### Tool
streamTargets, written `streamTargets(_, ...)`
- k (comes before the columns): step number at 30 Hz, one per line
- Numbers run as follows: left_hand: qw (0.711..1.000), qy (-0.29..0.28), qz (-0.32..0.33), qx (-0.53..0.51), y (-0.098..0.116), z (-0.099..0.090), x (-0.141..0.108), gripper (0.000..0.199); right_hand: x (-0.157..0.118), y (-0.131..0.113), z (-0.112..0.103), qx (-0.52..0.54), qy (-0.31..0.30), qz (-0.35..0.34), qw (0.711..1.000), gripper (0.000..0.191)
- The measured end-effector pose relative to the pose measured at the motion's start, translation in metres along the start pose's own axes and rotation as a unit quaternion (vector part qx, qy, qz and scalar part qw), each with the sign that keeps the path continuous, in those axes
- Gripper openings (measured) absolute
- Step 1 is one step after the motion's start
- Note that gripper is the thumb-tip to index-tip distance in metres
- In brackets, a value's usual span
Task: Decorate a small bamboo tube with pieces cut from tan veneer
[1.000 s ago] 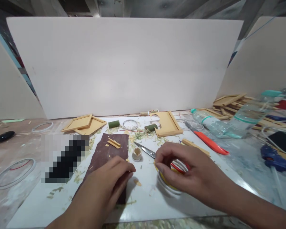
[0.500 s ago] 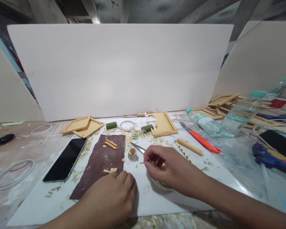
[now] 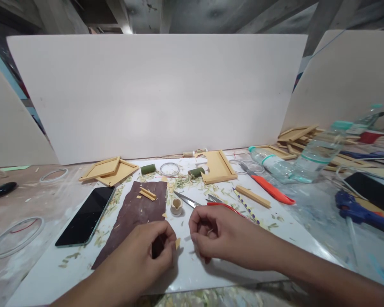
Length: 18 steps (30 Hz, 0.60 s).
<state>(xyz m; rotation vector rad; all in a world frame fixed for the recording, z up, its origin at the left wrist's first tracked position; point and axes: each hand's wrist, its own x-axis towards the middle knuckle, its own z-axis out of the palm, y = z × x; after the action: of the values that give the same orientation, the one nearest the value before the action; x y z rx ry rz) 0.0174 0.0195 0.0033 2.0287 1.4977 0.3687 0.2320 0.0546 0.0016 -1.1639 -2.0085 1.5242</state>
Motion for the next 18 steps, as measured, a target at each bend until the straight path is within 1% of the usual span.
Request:
streamTargets(2,1.0,-0.005,-0.004,-0.029,-0.003,0.005,-0.002,0.018,0.001,0.004,0.005,0.029,-0.027,0.021,0.999,0.01)
streamTargets(6,0.999,-0.024,0.005,-0.032,-0.01,0.01,-0.003,0.018,0.005,0.01,0.014,0.034,-0.047,0.046,0.997,0.012)
streamTargets(8,0.999,-0.035,0.021,-0.033,-0.013,0.011,-0.004,0.019,0.006,0.01,0.017,0.021,-0.048,0.053,0.997,0.013)
streamTargets(12,0.998,-0.036,0.046,-0.032,-0.018,0.01,-0.005,0.021,0.007,0.009,0.021,0.003,-0.044,0.059,0.997,0.013)
streamTargets(18,0.997,-0.043,0.054,-0.028,-0.023,0.012,-0.004,0.024,0.008,0.012,0.025,-0.038,-0.024,0.07,0.997,0.013)
